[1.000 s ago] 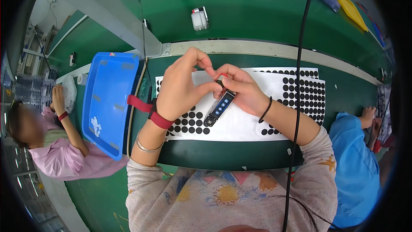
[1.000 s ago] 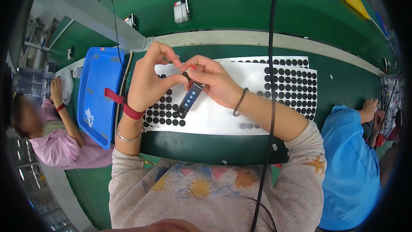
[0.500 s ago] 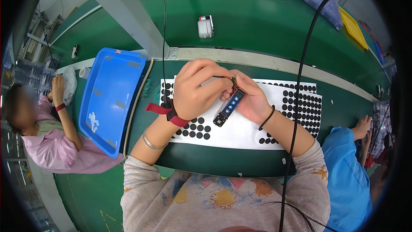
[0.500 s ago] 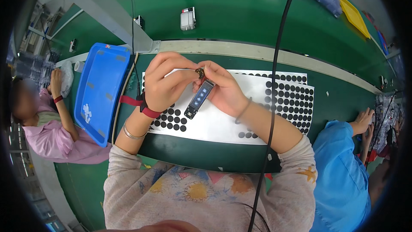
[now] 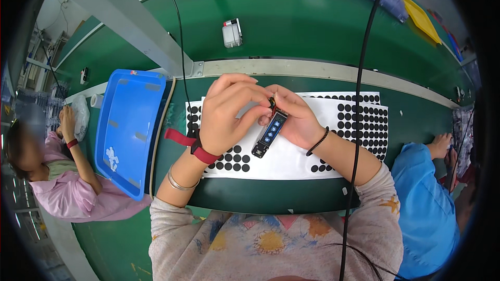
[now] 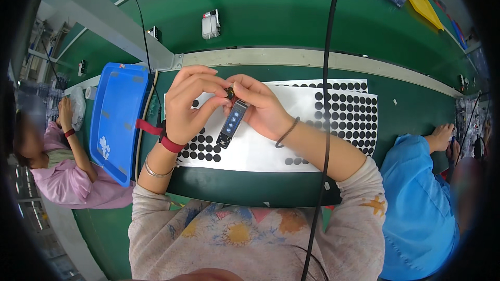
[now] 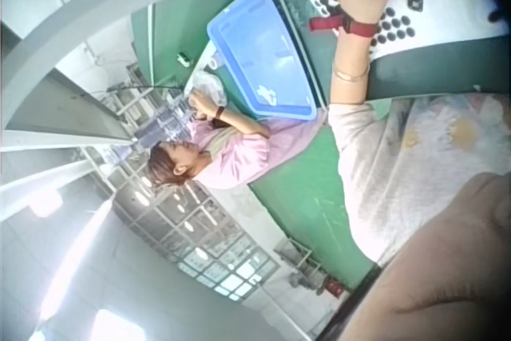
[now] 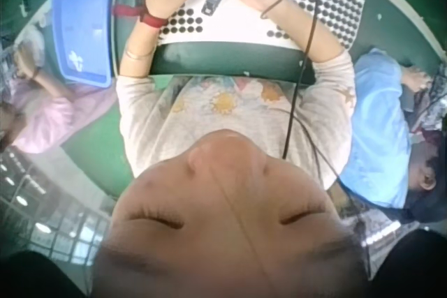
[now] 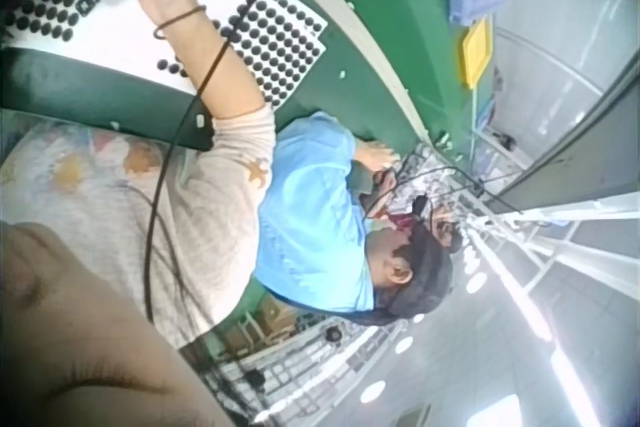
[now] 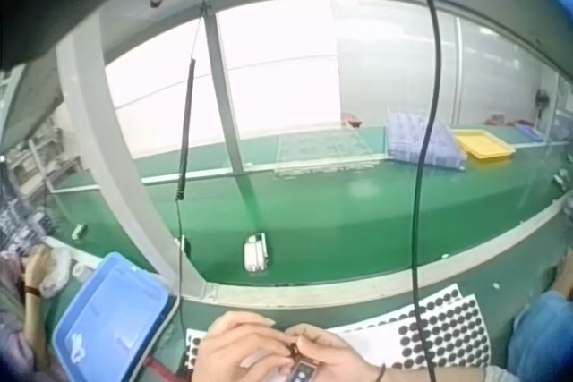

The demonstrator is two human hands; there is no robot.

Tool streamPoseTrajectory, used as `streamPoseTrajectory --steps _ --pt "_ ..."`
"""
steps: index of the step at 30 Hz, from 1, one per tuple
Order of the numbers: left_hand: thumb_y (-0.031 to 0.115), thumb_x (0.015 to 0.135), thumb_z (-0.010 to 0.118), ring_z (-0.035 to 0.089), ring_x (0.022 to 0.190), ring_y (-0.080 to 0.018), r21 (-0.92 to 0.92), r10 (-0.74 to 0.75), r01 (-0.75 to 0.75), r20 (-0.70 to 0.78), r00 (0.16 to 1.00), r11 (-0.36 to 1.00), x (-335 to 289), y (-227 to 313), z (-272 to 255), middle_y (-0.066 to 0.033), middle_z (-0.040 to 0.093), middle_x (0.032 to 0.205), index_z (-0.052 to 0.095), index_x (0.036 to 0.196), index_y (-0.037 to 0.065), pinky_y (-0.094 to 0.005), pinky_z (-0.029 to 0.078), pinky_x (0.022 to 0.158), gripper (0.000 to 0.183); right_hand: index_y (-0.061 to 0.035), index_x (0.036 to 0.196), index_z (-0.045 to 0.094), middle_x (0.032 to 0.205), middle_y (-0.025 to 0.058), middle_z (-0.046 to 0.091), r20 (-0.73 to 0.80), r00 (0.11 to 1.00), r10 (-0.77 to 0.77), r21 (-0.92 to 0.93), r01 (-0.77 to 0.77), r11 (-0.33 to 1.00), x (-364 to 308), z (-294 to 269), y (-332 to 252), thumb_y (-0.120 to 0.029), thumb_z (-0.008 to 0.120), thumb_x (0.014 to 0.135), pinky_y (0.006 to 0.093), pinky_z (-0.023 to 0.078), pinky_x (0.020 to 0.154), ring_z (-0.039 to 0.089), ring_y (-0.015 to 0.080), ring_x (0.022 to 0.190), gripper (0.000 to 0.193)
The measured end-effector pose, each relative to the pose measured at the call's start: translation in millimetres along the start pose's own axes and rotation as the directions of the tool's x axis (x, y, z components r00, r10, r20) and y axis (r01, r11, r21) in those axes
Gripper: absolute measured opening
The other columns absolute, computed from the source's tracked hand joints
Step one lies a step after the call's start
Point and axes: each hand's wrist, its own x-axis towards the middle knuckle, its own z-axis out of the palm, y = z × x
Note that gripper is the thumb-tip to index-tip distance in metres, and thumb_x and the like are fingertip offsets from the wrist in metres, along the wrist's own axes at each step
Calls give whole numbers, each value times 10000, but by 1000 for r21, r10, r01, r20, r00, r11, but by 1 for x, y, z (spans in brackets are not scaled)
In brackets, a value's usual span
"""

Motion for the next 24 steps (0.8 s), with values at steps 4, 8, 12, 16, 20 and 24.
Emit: streamPoseTrajectory --steps 4,8,12,16,20,24 --pt "48 635 717 570 904 -255 105 70 -69 -7 998 992 -3 -1 -1 -46 657 786 600 771 51 -347 442 767 180 -50 1024 498 877 41 532 -21 1000 -11 -7 11 1000 -1 0 3 -210 511 903 283 450 745 546 128 786 200" --pt "108 618 761 571 907 -239 -142 -153 150 -10 988 978 -2 -2 -1 -72 640 931 573 835 54 -354 428 789 292 -45 1007 499 837 32 538 34 998 -52 -167 57 984 -4 4 0 -205 524 894 265 434 727 544 126 756 197" --pt "203 647 732 523 980 -278 -248 -191 222 141 971 943 5 5 -7 -74 586 1067 568 869 62 -397 402 844 310 -39 990 501 790 22 540 146 989 -19 -301 63 952 -4 4 -8 -216 538 883 253 429 688 541 122 727 210" --pt "331 762 610 432 1120 -336 -70 60 -47 198 978 996 2 -5 0 -85 532 1174 587 941 56 -428 370 906 329 -46 1085 470 931 59 517 173 983 56 -145 -31 989 -3 2 -8 -279 548 873 283 438 699 537 135 777 325" --pt "305 715 664 496 1016 -330 66 19 -22 46 999 998 3 -6 -1 -105 579 1068 546 802 46 -398 398 841 298 -63 1191 384 1059 58 466 -36 999 23 -149 -28 988 -2 11 -4 -301 552 867 310 433 781 481 136 962 436" --pt "215 634 743 534 907 -293 89 -64 78 -147 987 993 2 -9 -2 -109 614 969 491 724 46 -364 410 774 317 -57 1204 355 1077 59 457 -24 996 -88 -448 68 891 -1 7 -1 -188 649 802 305 410 874 471 131 983 515"
